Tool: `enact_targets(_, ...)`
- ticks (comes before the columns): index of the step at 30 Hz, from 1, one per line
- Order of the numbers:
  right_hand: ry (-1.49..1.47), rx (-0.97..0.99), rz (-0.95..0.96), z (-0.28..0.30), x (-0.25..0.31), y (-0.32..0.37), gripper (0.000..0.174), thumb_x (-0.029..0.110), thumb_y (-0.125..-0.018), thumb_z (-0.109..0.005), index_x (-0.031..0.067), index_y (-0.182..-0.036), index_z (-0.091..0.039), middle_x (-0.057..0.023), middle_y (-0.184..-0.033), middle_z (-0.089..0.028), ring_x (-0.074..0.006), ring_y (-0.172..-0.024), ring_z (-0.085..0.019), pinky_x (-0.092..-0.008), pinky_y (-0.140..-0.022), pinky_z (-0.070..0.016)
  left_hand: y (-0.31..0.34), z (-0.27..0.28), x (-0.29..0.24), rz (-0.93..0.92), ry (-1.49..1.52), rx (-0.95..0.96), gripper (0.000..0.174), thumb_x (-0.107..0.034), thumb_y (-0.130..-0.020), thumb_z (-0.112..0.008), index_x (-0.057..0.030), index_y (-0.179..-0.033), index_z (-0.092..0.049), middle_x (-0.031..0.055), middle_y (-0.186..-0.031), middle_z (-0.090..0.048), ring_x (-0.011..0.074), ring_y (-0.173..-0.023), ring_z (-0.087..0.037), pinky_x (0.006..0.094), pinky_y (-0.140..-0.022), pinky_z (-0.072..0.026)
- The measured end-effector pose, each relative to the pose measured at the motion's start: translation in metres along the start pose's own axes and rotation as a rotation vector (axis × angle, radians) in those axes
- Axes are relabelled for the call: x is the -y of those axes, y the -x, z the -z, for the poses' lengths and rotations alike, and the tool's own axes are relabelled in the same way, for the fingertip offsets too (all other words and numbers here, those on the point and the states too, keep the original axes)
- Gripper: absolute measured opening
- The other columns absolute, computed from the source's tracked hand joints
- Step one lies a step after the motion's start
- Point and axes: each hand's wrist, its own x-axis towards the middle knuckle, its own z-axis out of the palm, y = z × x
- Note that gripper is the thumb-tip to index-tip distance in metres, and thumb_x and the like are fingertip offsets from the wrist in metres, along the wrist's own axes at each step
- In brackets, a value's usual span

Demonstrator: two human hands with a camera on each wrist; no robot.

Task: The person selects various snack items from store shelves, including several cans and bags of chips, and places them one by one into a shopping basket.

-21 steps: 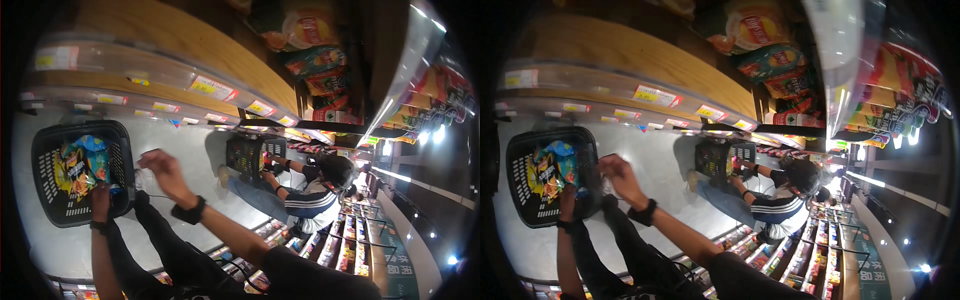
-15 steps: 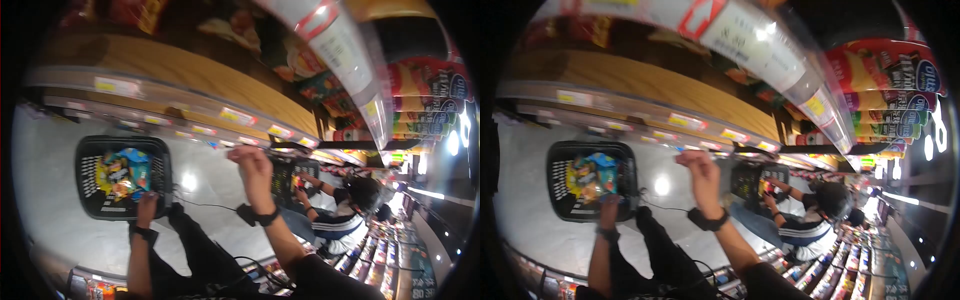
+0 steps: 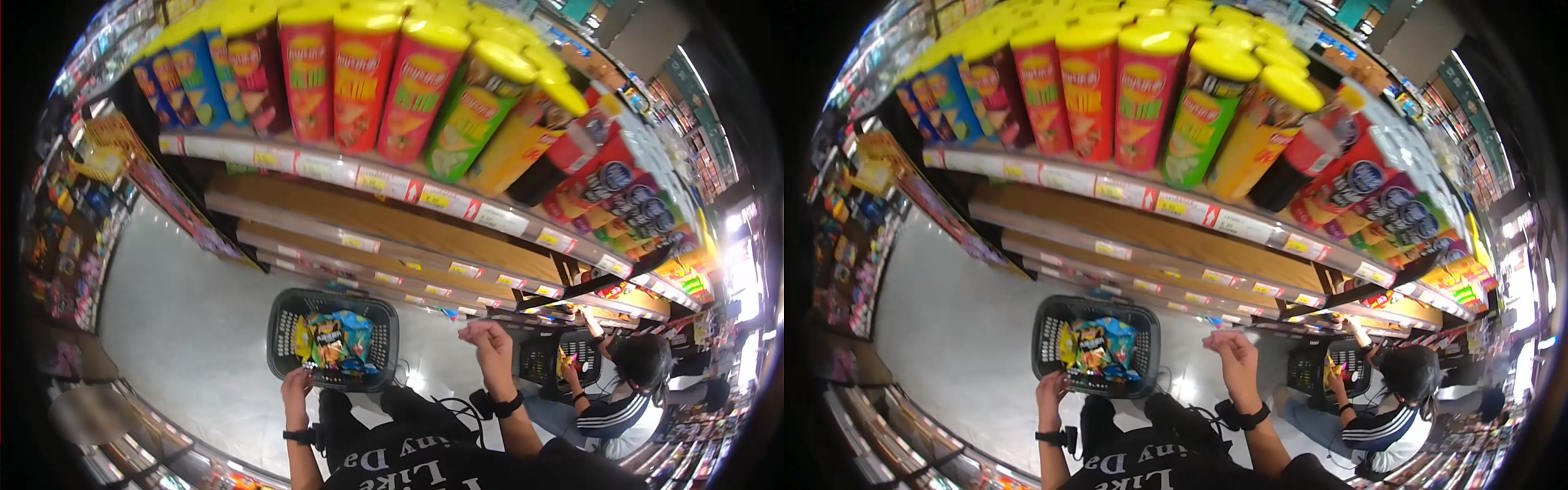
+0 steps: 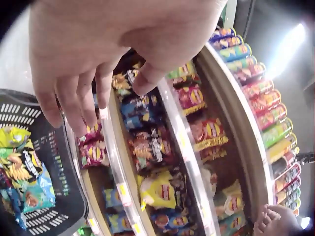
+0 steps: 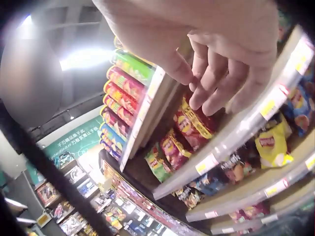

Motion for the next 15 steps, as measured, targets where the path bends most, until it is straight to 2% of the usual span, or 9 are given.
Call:
enact_targets(2, 0.104, -0.001, 0.144, -0.014, 0.039, -0.011, 0.017, 0.003, -0.1, -0.061, -0.0038, -0.114, -0.066, -0.0133, -0.109, -0.074, -0.018, -0.101, -0.071, -0.0325, -0.093, -0.0555, 0.01, 0.027, -0.022, -0.006, 0.038, -0.083, 0.041, -0.037, -0.1, -0.055, -0.0059, -0.127, -0.061, 0.0104, -0.117, -0.072, 0.0215, -0.103, -0.07, 0.0349, -0.088, -0.0515)
enact_targets(4, 0.242, -0.017, 0.305, -0.04, 0.096, -0.022, 0.02, 0.003, -0.1, -0.062, -0.0028, -0.119, -0.066, -0.0115, -0.115, -0.073, -0.0167, -0.105, -0.07, -0.0318, -0.094, -0.0545, 0.027, 0.043, -0.051, -0.06, 0.126, -0.117, 0.038, -0.034, -0.1, -0.054, -0.0055, -0.124, -0.062, 0.0112, -0.116, -0.072, 0.0233, -0.104, -0.07, 0.0358, -0.089, -0.0502)
enact_targets(6, 0.277, 0.01, 0.446, -0.065, 0.154, -0.03, 0.029, 0.006, -0.098, -0.066, -0.0011, -0.125, -0.066, -0.0116, -0.122, -0.071, -0.0189, -0.112, -0.068, -0.0318, -0.097, -0.0526, 0.035, 0.066, -0.067, -0.078, 0.186, -0.141, 0.038, -0.033, -0.099, -0.054, -0.0052, -0.123, -0.062, 0.0121, -0.117, -0.071, 0.0247, -0.105, -0.069, 0.0367, -0.09, -0.0492)
enact_targets(10, 0.693, -0.07, 0.993, -0.112, 0.245, -0.05, 0.057, 0.013, -0.087, -0.076, -0.0009, -0.138, -0.057, -0.0218, -0.138, -0.06, -0.0345, -0.131, -0.057, -0.039, -0.108, -0.0461, 0.021, 0.1, -0.094, -0.087, 0.202, -0.108, 0.041, -0.036, -0.099, -0.054, -0.0047, -0.125, -0.06, 0.013, -0.12, -0.069, 0.0264, -0.107, -0.069, 0.038, -0.093, -0.0481)
enact_targets(12, 0.996, -0.141, 1.213, -0.132, 0.277, -0.075, 0.074, 0.02, -0.082, -0.079, -0.0012, -0.146, -0.047, -0.0217, -0.15, -0.049, -0.0361, -0.141, -0.047, -0.0439, -0.115, -0.0393, 0.015, 0.108, -0.112, -0.097, 0.193, -0.076, 0.042, -0.036, -0.099, -0.054, -0.0043, -0.125, -0.06, 0.013, -0.12, -0.069, 0.0267, -0.108, -0.068, 0.0382, -0.093, -0.048)
enact_targets(15, 1.361, -0.356, 1.236, -0.161, 0.301, -0.099, 0.085, 0.026, -0.08, -0.08, -0.0019, -0.15, -0.04, -0.0215, -0.156, -0.041, -0.036, -0.147, -0.038, -0.0481, -0.119, -0.0333, 0.004, 0.121, -0.139, -0.12, 0.192, -0.023, 0.042, -0.036, -0.1, -0.053, -0.0037, -0.126, -0.059, 0.0138, -0.121, -0.069, 0.0265, -0.109, -0.068, 0.0379, -0.094, -0.048)
